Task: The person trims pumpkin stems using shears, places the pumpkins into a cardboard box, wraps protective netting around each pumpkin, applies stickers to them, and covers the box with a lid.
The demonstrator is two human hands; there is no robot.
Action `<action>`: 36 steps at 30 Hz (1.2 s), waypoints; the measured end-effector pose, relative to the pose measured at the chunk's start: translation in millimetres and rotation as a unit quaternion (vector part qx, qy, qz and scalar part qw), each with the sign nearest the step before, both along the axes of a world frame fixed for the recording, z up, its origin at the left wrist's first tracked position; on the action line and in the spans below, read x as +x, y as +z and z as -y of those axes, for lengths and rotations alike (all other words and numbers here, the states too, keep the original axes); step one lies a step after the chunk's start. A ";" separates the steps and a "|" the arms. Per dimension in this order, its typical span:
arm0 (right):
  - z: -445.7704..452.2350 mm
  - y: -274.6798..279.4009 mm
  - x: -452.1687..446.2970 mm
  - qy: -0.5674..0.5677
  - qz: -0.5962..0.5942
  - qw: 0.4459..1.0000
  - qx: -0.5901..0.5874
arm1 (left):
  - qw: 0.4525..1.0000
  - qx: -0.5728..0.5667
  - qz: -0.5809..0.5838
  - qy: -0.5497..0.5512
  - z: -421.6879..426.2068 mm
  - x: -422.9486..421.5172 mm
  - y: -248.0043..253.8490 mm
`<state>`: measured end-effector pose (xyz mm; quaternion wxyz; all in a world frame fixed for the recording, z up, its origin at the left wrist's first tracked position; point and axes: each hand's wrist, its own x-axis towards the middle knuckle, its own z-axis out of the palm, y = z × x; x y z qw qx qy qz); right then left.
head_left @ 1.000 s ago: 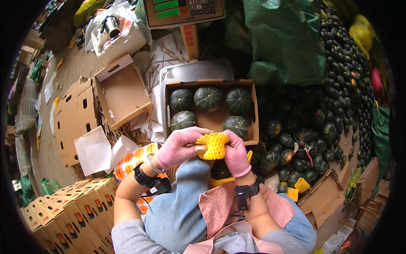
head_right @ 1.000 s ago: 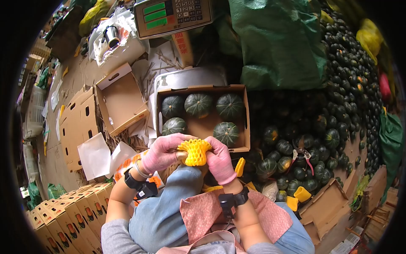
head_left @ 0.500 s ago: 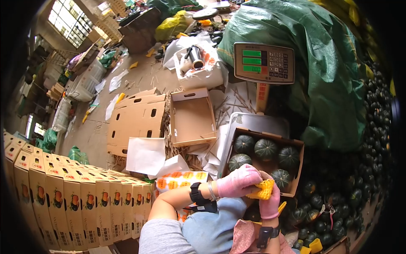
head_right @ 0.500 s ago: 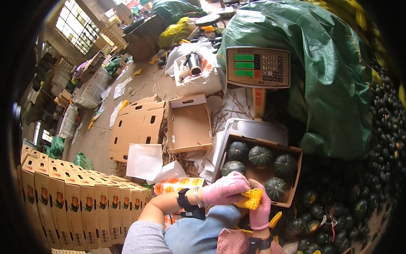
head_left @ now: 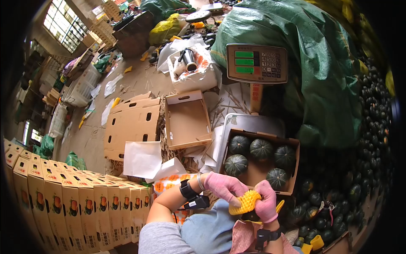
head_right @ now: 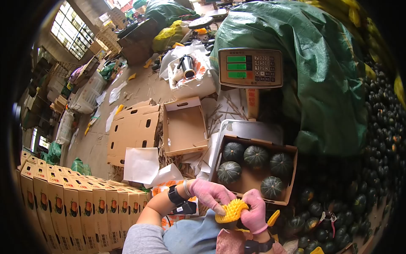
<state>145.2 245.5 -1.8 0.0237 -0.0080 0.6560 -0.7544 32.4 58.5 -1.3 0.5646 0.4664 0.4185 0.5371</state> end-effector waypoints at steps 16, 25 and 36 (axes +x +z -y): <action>-39.1 -38.5 -53.6 -0.145 0.191 0.969 -0.065 | 0.895 -0.214 -0.206 0.332 -42.7 -83.1 -39.2; -13.6 -70.9 -114.8 -0.170 0.303 0.937 -0.028 | 0.870 -0.261 -0.250 0.335 -68.3 -111.2 -63.2; -109.4 -34.6 -75.9 -0.268 0.136 0.913 0.277 | 0.906 -0.046 -0.113 0.405 -143.1 -79.9 -68.7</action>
